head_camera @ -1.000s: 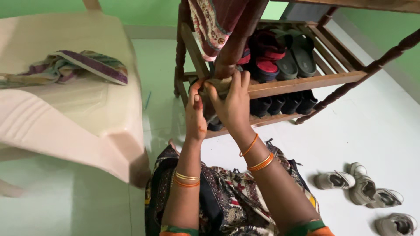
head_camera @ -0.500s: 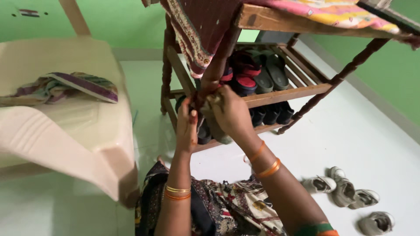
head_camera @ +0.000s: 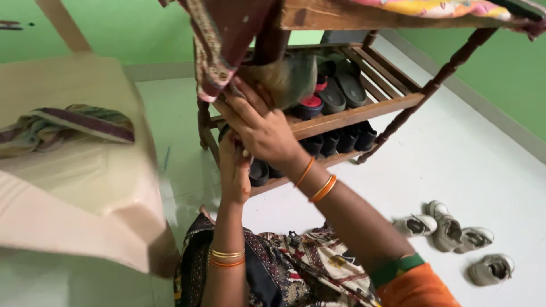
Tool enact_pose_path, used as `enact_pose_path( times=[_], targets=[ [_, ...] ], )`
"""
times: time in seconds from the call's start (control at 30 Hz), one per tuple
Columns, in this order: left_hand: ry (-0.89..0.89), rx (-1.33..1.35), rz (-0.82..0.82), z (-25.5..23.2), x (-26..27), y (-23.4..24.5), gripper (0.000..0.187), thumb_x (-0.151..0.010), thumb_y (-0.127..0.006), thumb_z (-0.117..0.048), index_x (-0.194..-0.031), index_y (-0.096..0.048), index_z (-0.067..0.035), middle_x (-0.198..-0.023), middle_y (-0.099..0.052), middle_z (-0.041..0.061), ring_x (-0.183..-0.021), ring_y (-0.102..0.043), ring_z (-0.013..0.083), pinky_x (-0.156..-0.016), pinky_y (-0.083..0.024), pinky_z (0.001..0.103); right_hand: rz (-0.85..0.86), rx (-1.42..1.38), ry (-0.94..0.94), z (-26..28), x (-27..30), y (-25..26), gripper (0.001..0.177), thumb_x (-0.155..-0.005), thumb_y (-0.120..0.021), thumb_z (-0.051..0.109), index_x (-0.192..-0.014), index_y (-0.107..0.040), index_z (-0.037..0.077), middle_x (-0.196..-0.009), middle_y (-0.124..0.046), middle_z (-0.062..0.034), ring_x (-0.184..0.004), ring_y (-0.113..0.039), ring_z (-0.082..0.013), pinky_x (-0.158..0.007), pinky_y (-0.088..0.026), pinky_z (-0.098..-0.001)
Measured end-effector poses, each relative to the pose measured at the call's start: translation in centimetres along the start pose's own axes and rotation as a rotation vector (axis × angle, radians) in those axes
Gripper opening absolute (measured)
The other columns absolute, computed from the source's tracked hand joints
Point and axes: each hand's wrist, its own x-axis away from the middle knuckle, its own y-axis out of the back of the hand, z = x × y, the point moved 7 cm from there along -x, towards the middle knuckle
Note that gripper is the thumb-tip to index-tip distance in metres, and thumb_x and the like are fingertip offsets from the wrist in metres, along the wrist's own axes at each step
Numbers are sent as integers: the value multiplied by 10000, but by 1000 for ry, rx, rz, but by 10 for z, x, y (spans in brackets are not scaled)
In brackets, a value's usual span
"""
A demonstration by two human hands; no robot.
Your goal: The person sits on the floor and wipes a gray slide sandal with a cloth, then places it on a wooden shoe rack. They then wipe a white sneaker with the same cloth, cleaning the upper and sole, and place it on the rack.
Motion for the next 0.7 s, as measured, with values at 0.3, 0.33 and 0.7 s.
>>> enact_pose_path(
  times=[0.3,0.33,0.7],
  targets=[
    [-290,-285,-9,-52,7,-10,708,-1106,-463,-519,-1525,-385,46,-1524,-433,201,-1430,-436,297,-1236,-321,423,-29,290,279,-145,29,27,428,-919,-656,89,-1322,-638,234,-1427,-542,-82,-1224,-609,-258,-1028,-505,-433],
    [-275,-291,-11,-53,9,-12,708,-1098,-474,-517,-1527,-389,39,-1523,-436,202,-1433,-437,299,-1240,-322,426,137,169,83,-176,44,10,381,-1022,-693,147,-1398,-655,93,-1485,-554,-147,-1260,-603,-270,-1035,-520,-416],
    [-453,-620,-67,-67,23,-49,586,-1088,-546,-406,-1528,-429,-38,-1636,-330,240,-1544,-336,394,-1280,-304,492,-755,8,-487,-318,177,111,523,-1004,-684,-160,-1404,-510,128,-1353,-502,-74,-1261,-532,-221,-1137,-511,-360]
  ],
)
